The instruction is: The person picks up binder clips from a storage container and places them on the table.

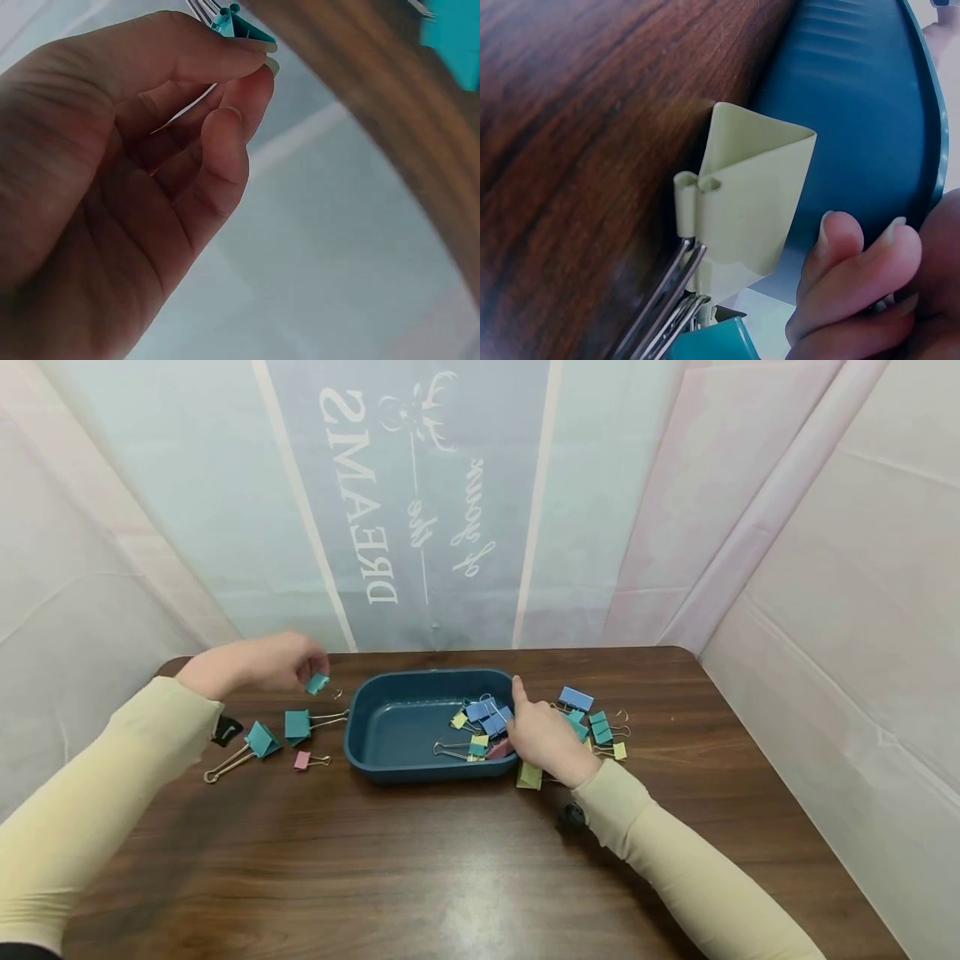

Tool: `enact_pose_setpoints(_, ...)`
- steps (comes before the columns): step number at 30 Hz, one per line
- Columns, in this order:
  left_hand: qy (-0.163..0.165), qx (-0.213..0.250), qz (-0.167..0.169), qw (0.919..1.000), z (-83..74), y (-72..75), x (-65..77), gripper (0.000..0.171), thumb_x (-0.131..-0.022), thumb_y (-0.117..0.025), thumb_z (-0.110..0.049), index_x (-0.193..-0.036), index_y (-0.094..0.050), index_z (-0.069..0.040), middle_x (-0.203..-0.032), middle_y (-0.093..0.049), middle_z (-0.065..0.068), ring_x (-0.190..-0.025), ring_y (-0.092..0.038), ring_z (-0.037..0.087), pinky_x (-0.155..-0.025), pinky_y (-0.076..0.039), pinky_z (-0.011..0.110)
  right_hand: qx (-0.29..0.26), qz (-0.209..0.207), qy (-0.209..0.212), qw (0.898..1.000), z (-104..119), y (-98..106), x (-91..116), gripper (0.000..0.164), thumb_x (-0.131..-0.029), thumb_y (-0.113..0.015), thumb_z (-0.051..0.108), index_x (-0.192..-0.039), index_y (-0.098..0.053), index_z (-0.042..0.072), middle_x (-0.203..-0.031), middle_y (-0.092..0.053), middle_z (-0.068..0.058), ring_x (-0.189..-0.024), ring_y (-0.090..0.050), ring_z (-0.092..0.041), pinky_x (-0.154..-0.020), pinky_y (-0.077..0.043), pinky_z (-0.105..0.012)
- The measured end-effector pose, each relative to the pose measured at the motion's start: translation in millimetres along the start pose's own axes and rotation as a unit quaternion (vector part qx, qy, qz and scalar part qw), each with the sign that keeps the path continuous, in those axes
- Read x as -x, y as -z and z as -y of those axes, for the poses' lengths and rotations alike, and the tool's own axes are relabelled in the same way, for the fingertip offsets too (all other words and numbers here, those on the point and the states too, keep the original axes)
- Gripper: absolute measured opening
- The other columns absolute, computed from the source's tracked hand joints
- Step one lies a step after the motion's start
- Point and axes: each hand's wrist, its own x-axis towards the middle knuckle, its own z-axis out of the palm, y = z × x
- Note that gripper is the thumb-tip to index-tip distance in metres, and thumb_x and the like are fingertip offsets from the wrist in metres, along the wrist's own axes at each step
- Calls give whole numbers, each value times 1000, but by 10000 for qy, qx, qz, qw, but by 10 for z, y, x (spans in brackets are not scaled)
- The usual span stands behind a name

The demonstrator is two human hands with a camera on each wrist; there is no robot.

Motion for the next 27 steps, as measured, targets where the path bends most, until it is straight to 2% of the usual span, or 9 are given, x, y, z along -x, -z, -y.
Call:
enact_pose_setpoints(5, 232, 7, 163, 9996, 201, -143, -70, 31, -76, -56, 12, -101, -67, -2, -92, -63, 7, -81, -56, 23, -72, -50, 37, -3, -9, 81, 10000, -2, -8, 4, 70, -104, -44, 16, -159, -2, 4, -51, -48, -4, -36, -35, -15, -40, -35, -29)
enact_pose_setpoints(10, 406, -23, 303, 9987, 333, -272, -152, 30, -79, -60, 11, -105, -67, -2, -92, -61, 8, -79, -53, 23, -68, -49, 35, -47, -35, 49, 10000, 4, -13, 12, 70, -104, -44, 16, -159, -2, 5, -51, -48, -4, -36, -35, -15, -40, -35, -29)
enact_pose_setpoints(15, 716, -28, 470, 9963, 377, -376, -195, 32, -82, -62, 11, -111, -66, -3, -93, -60, 7, -80, -54, 23, -67, -49, 34, -21, -31, 68, 10000, -16, -18, 18, 70, -104, -44, 16, -159, -2, 4, -51, -48, -4, -36, -35, -15, -39, -36, -29)
enact_pose_setpoints(19, 767, -37, 519, 9957, 404, -447, -227, 34, -84, -57, 13, -111, -66, -4, -101, -61, 8, -82, -53, 21, -67, -47, 32, -57, -20, 61, 10000, -21, -18, 16, 70, -104, -43, 17, -159, -1, 5, -51, -48, -4, -36, -35, -15, -40, -36, -29)
enact_pose_setpoints(21, 790, -38, 597, 9951, 416, -477, -240, 33, -84, -53, 15, -110, -65, -3, -100, -59, 8, -80, -50, 20, -66, -44, 31, -52, -9, 99, 9999, -28, -20, 15, 70, -104, -43, 17, -159, -1, 5, -51, -48, -4, -36, -35, -15, -39, -36, -29)
enact_pose_setpoints(26, 778, -184, 582, 9951, 414, -499, -243, 38, -84, -50, 15, -113, -66, -4, -103, -61, 8, -83, -52, 21, -71, -47, 34, -66, 4, 79, 9999, -25, -15, 15, 70, -104, -43, 17, -159, -1, 5, -51, -48, -4, -36, -35, -15, -39, -36, -29)
enact_pose_setpoints(27, 765, -222, 532, 9954, 405, -492, -237, 40, -85, -51, 14, -116, -66, -6, -108, -63, 8, -87, -55, 21, -75, -49, 36, -72, 3, 74, 9999, -26, -13, 15, 70, -104, -43, 17, -159, -1, 6, -51, -48, -4, -36, -35, -15, -39, -36, -29)
